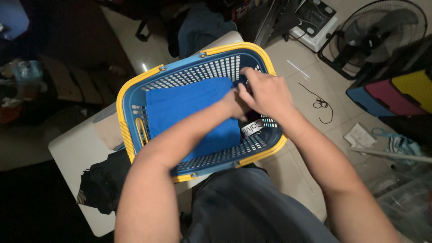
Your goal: The person folds various articles of clothing, including shirts and shorts, on a white surface. They then place the folded items into a blue and yellow laundry basket.
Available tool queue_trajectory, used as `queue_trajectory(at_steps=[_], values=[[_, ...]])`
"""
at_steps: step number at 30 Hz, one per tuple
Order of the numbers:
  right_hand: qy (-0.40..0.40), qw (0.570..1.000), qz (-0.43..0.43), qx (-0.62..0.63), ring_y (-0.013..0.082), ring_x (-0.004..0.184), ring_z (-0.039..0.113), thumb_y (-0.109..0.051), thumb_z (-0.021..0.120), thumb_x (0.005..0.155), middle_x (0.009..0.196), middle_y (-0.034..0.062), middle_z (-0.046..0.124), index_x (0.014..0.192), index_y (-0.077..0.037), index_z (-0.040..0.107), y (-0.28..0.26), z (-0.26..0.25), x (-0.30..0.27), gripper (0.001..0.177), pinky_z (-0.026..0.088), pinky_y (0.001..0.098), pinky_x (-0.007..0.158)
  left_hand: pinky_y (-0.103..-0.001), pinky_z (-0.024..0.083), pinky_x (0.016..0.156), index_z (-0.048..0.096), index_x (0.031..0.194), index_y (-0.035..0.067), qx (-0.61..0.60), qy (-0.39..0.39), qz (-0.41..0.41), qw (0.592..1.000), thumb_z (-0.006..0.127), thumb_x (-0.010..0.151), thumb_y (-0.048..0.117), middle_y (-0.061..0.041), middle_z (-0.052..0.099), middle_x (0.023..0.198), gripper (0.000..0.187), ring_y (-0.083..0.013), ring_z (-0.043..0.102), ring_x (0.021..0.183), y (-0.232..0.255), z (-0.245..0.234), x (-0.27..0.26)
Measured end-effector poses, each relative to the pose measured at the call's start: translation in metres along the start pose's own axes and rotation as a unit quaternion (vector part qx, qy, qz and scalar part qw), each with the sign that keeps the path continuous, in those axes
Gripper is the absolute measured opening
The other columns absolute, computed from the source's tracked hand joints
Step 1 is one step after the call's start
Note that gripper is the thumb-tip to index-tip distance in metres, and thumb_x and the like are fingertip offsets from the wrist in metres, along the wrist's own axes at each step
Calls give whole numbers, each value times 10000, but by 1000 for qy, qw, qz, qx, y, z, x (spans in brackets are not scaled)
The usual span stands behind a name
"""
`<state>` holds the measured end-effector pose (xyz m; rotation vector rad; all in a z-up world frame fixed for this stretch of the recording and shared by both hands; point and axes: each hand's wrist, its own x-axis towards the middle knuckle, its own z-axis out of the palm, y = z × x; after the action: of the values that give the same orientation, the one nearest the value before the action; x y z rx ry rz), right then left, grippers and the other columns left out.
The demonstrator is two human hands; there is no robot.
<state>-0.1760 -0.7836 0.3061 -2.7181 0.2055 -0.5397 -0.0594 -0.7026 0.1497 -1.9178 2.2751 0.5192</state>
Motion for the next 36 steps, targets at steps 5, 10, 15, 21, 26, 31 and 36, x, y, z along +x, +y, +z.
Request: queue_trajectory(at_steps=[5, 10, 15, 21, 26, 31, 36], values=[[10, 995, 48, 83, 312, 731, 714, -239, 722, 942, 777, 97, 714, 1204, -84, 612, 4, -1, 3, 324, 552, 441, 645, -567, 356, 1079, 662, 1281, 229, 38, -142, -31, 989, 779, 730, 524, -82, 483, 1476, 636, -331, 356, 1435, 35, 22, -1], [36, 978, 89, 185, 214, 671, 708, -154, 733, 959, 769, 85, 678, 1234, -58, 600, 13, 4, 0, 320, 557, 350, 639, -638, 302, 1172, 636, 1375, 272, 9, -129, -100, 987, 640, 922, 386, -120, 470, 1521, 467, -371, 390, 1457, 52, 68, 18], [48, 959, 125, 248, 149, 654, 662, -129, 726, 974, 767, 38, 660, 1240, -46, 581, 18, 3, -2, 314, 528, 304, 615, -822, 107, 1102, 471, 1504, 214, -9, -11, -142, 990, 482, 1014, 322, -220, 325, 1594, 503, -569, 223, 1458, 75, 89, 13], [49, 985, 87, 139, 268, 677, 685, -168, 720, 961, 767, 91, 684, 1232, -47, 595, 11, 5, -2, 322, 538, 390, 613, -864, 35, 1095, 518, 1438, 331, -73, -140, -110, 981, 458, 1005, 386, -178, 174, 1674, 441, -555, 88, 1539, 77, 53, 0], [-3, 999, -7, -48, 358, 761, 698, -266, 686, 965, 877, 141, 715, 1225, -53, 596, -1, 0, 2, 348, 544, 470, 621, -760, 109, 1127, 472, 1484, 268, -204, -167, -68, 962, 644, 822, 463, -154, 196, 1665, 711, -475, 113, 1544, 42, 14, 15], [-35, 998, -44, -37, 358, 764, 700, -322, 672, 979, 885, 153, 714, 1247, -46, 598, -6, -5, 3, 392, 561, 463, 660, -585, 222, 1211, 406, 1551, 165, -209, -118, -109, 965, 746, 713, 642, -153, 321, 1643, 1022, -404, 247, 1530, 27, -1, 13], [-24, 998, -47, -28, 350, 794, 712, -348, 675, 979, 935, 161, 729, 1263, -36, 589, -6, -3, 0, 431, 562, 452, 678, -525, 144, 1229, 186, 1608, 1, 64, -193, -215, 955, 768, 578, 871, -197, 209, 1666, 1468, -395, 133, 1545, 60, 17, 9]])
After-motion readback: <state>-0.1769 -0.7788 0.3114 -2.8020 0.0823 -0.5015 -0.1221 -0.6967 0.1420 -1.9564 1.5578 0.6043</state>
